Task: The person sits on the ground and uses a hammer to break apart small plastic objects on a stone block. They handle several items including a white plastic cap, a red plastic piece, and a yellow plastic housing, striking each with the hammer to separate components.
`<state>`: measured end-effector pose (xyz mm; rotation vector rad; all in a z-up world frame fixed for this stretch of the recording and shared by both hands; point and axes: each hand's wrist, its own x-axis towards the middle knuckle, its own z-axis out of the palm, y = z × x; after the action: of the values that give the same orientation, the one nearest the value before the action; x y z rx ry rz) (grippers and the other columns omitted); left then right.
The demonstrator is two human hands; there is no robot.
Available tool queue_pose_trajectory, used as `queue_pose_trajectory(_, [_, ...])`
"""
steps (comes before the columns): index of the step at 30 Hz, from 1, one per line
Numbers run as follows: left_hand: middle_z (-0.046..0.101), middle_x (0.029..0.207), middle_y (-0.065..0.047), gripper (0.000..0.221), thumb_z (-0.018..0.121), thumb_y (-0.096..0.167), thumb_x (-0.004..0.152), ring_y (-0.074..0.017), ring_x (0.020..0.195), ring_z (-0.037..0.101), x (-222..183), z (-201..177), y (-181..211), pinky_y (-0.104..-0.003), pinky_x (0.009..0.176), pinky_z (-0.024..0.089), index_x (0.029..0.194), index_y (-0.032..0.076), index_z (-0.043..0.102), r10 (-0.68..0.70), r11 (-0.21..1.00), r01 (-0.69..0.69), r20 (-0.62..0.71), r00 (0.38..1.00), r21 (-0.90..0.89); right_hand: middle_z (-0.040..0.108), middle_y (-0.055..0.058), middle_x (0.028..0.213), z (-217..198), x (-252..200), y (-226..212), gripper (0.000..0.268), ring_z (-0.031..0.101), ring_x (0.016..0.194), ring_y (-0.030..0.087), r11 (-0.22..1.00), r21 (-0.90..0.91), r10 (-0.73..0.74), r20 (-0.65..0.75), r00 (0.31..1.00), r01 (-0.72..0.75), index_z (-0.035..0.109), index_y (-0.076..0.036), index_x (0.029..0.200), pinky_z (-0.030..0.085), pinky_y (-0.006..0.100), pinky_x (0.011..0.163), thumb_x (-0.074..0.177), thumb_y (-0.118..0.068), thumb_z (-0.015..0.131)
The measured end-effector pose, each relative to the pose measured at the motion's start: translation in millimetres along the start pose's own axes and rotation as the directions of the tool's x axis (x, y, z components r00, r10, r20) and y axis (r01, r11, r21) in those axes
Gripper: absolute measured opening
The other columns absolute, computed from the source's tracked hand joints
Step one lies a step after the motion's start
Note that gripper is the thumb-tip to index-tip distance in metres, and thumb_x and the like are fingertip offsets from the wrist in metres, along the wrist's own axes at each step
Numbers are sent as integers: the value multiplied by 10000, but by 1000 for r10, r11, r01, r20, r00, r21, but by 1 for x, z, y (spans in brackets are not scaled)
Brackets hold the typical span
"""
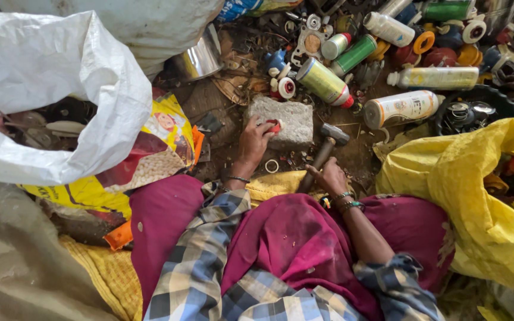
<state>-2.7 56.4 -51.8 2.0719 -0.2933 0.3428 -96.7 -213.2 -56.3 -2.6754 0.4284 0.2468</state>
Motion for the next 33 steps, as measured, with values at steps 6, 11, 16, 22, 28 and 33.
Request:
queue_pose_trajectory(6, [625,1356,-194,360,756,90,835,-373,1153,666,-14,-5,10,-411,959,559,1188,158,760,75,993,-81,68,995,83,710,195,964,22,25,14,606,769,867,329,918,187,308,215,927,-349,538,18,1143,631,461,717,797,-416,781])
queue_pose_trajectory(11, [672,1264,-85,374,754,116,849,-318,1145,670,-19,-13,20,-405,944,560,1216,183,721,130,958,-147,86,988,248,630,85,835,21,35,28,497,588,641,197,512,739,169,413,895,-438,658,14,1141,492,323,531,877,-391,773])
queue_pose_trajectory(16, [665,1226,-82,313,722,154,923,-324,1117,659,-15,-11,13,-424,915,558,1230,153,658,88,957,-118,122,989,264,688,124,916,3,47,48,498,684,697,197,-122,873,39,479,877,-472,563,15,1164,629,286,637,860,-322,770])
queue_pose_trajectory(22, [633,1253,-118,396,604,17,952,-335,1173,621,-10,-10,2,-421,965,539,1337,104,610,205,936,-229,115,972,266,694,136,969,4,81,60,451,650,652,134,-300,785,-114,535,837,-542,560,25,1189,556,222,568,934,-297,746])
queue_pose_trajectory(28, [651,1122,-78,344,634,150,908,-312,1058,619,-7,-13,12,-461,892,499,1252,146,640,220,903,-243,105,970,355,647,95,795,-5,38,26,359,632,574,170,312,926,36,214,976,-214,524,76,1180,546,278,495,930,-134,673])
queue_pose_trajectory(33, [660,1135,-79,309,590,94,925,-296,1076,624,-9,-21,21,-446,894,486,1225,138,647,209,860,-249,138,968,445,654,71,815,-50,-16,-43,409,634,582,163,523,797,-160,-255,954,301,469,-30,1272,537,319,487,898,-66,631])
